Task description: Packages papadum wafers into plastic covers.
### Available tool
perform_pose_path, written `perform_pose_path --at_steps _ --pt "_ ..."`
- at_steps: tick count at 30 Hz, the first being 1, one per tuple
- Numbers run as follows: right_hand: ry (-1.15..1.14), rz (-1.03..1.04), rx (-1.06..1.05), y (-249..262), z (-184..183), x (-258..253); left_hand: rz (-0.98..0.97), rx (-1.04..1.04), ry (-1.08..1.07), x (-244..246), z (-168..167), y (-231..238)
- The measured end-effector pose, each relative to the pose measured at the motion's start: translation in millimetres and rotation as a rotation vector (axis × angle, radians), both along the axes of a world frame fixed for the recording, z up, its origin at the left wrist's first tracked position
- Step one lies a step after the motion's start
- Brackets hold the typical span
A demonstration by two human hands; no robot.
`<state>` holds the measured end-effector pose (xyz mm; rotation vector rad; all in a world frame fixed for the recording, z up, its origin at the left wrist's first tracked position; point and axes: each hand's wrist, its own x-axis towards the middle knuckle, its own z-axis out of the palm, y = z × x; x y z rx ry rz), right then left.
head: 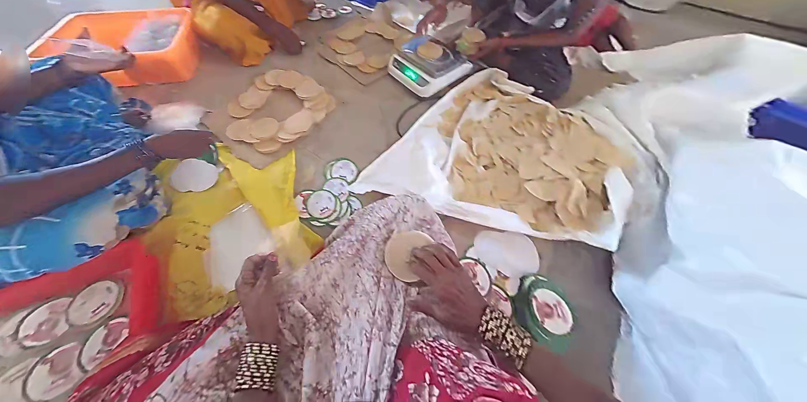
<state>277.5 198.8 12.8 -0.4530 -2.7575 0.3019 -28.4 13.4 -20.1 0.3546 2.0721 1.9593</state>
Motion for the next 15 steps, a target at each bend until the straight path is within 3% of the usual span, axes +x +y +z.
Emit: perform_pose_path --at_steps 3,7,12,15 --pt "0.191 -0.138 -0.106 3.0 0.6 13.9 0.014 -0.056 0.012 4.0 0.1 -5.8" --pt "0.262 -0.548 -0.332 35.3 -4.8 60.9 0.034 -0.09 -0.025 8.7 3.1 -10.6" --pt "-0.052 -1.054 -0.594 72.7 -20.7 166.9 0.062 -0.044 -0.053 13.1 4.7 -10.1" --pt "-0.215 -1.165 -0.67 60.3 -15.3 200.3 0.084 -0.016 -0.054 15.3 5.9 -8.1"
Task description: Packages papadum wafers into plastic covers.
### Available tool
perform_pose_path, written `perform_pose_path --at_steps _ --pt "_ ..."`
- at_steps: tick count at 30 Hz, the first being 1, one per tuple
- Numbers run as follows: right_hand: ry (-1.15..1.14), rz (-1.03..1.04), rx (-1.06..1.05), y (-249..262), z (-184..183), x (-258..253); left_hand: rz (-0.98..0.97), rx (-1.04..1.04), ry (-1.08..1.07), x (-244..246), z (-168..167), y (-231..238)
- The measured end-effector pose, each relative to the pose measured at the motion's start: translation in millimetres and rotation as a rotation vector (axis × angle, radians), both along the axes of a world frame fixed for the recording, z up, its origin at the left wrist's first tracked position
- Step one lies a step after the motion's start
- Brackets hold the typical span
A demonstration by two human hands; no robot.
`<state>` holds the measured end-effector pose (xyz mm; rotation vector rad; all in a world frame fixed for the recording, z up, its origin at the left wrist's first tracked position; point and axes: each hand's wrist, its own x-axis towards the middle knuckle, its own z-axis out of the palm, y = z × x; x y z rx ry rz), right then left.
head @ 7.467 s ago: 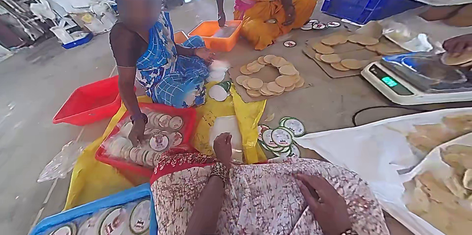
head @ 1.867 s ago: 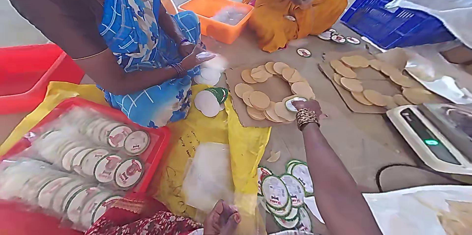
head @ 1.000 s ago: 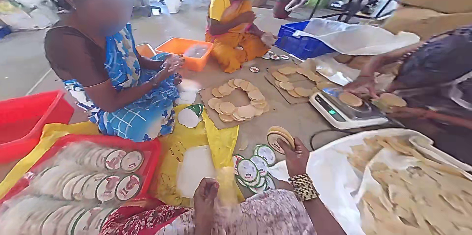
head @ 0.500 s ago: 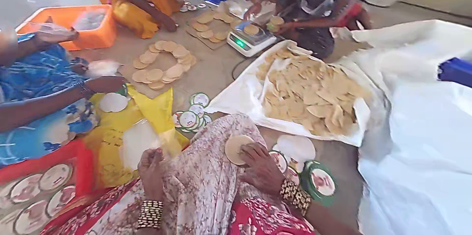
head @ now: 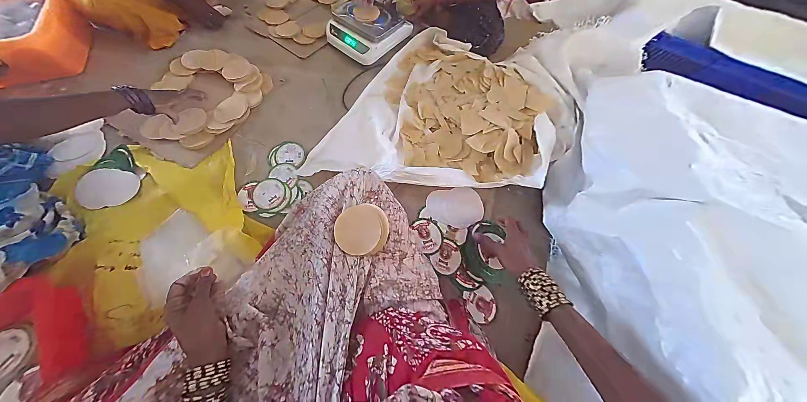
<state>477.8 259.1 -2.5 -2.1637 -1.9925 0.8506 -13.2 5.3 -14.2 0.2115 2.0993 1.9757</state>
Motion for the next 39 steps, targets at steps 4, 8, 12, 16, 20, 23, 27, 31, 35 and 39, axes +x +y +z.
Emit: perform_pose_path --at_steps 4,8,12,16,20,23,27,31,35,39 --pt "-0.141 0.102 0.03 -30.3 -3.6 6.8 -0.003 -0.013 0.018 -0.9 -3.1 -0.3" --pt "-0.116 0.275 0.287 -32.6 -14.7 -12.6 0.01 -0.027 0.012 -0.9 -1.9 0.0" --pt "-0.068 0.484 0.248 -17.1 -21.0 -51.7 0.029 -0.028 0.006 0.7 -1.2 0.4" --pt "-0.299 0.408 -0.123 -13.7 -9.7 -98.4 0.043 -0.031 0.013 -0.1 -2.1 -1.3" --pt "-0.247 0.278 -0.208 -13.8 -14.6 -111.0 0.037 -0.052 0.015 -1.4 -2.3 0.7" --pt "-0.186 0.244 -0.261 -12.3 -18.3 -112.7 0.023 -0.033 0.019 -4.1 -6.5 1.9" --pt "0.152 0.062 -0.024 -13.3 1.5 -117.4 0.035 -0.03 0.005 -2.8 -4.8 -0.6" --pt "0.762 0.029 0.207 -17.0 45.2 -147.6 0.03 -0.024 0.001 -4.1 -4.3 0.7" --pt "0.966 0.303 -0.038 -27.0 73.6 -189.1 0.044 0.027 0.006 -4.3 -4.3 5.3" --pt "0.29 0.598 -0.016 -28.6 65.9 -222.2 0.057 0.052 -0.004 -3.3 -3.8 2.1"
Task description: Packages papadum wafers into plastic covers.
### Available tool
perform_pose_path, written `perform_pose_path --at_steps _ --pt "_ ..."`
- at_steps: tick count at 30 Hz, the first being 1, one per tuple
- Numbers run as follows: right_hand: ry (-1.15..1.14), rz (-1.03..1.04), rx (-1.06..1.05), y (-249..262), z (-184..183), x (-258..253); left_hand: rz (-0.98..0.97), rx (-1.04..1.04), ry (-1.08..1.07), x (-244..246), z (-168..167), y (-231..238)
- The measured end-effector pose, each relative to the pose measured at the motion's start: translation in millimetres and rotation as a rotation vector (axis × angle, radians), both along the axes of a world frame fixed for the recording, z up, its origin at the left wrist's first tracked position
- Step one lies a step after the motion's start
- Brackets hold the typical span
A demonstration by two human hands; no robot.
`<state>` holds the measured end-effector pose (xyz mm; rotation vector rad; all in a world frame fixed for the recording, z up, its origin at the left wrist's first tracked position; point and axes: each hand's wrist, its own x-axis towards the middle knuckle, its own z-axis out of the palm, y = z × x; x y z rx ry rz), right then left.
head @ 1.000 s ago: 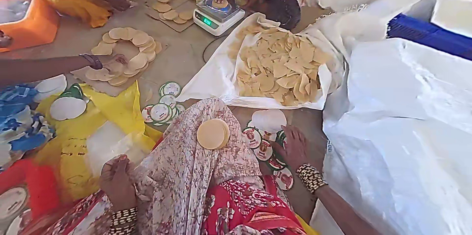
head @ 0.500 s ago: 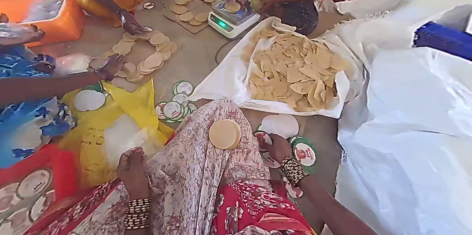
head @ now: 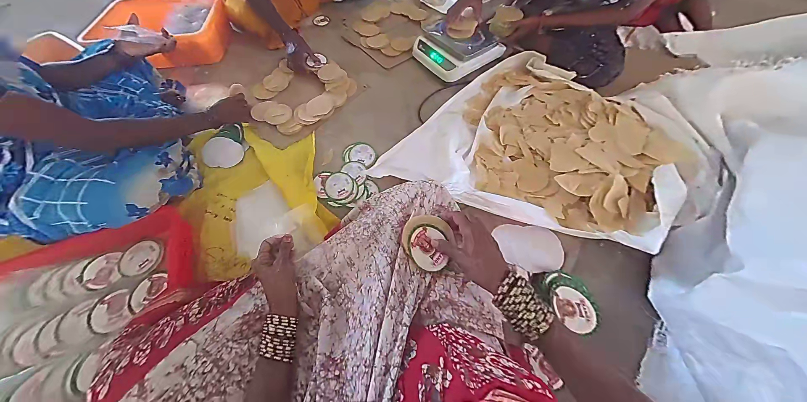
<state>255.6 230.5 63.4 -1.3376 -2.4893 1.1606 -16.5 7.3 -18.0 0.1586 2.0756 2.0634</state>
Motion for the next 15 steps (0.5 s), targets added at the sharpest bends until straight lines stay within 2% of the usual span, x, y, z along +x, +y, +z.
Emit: perform_pose_path --at_steps 2,4,7,11,13,15 --pt "-0.177 0.059 0.094 -1.6 3.8 -14.5 -0.006 0.005 -0.021 0.4 1.2 -1.0" --pt "-0.337 0.097 0.081 -2.1 12.8 -25.0 -0.01 0.0 -0.033 0.0 0.3 -1.1" --pt "-0.387 0.116 -0.01 -1.1 17.7 -35.4 -0.066 0.018 -0.054 -1.5 1.7 -0.7" --pt "-0.009 0.112 -0.175 -7.8 13.9 -25.5 -0.188 0.047 -0.057 0.3 6.2 -1.4" --pt "0.208 0.102 -0.035 -22.6 25.4 -17.6 -0.23 0.05 -0.037 2.7 10.2 -3.3" --pt "0.471 0.074 0.273 -33.4 23.3 -11.3 -0.281 0.077 0.039 6.5 15.7 -8.5"
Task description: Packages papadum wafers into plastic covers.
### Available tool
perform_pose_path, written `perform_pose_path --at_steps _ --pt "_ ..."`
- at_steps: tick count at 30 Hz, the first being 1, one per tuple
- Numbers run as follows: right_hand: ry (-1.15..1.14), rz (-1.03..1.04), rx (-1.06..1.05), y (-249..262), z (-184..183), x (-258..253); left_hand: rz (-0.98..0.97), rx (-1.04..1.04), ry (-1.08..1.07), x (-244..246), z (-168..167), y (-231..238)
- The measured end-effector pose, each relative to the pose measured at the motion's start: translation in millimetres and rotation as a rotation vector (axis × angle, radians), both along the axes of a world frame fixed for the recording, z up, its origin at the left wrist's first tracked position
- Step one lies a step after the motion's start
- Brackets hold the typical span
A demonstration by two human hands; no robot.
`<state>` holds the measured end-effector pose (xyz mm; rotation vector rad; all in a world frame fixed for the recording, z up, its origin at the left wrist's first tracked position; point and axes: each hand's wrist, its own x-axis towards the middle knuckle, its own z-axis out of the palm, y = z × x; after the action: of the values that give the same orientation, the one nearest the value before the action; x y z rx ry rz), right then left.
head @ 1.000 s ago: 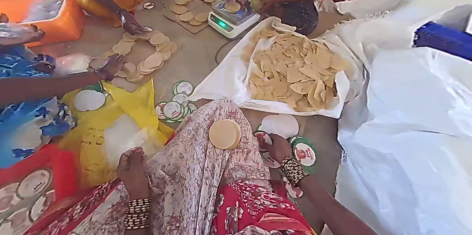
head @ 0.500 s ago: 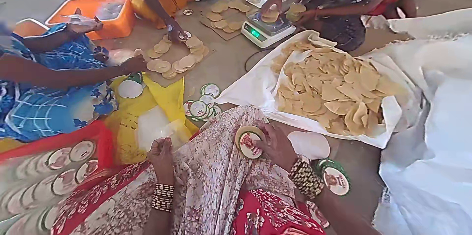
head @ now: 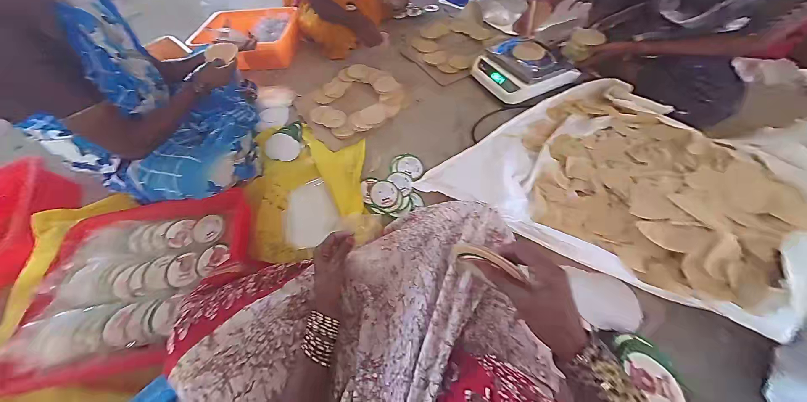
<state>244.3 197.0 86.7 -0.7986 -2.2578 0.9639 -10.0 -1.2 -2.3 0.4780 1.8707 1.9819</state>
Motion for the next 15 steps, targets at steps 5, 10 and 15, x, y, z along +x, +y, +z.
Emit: perform_pose_path --at_steps 5,10,15 --pt "-0.134 -0.001 0.312 4.1 -28.1 9.0 0.07 0.043 0.295 25.5 34.7 -6.0" --pt "-0.137 0.074 0.247 11.4 -34.0 -0.3 0.188 0.216 0.496 56.3 68.3 -12.4" --pt "0.187 0.017 -0.12 8.9 -6.1 -6.9 0.196 0.322 0.701 72.0 99.0 -22.1"
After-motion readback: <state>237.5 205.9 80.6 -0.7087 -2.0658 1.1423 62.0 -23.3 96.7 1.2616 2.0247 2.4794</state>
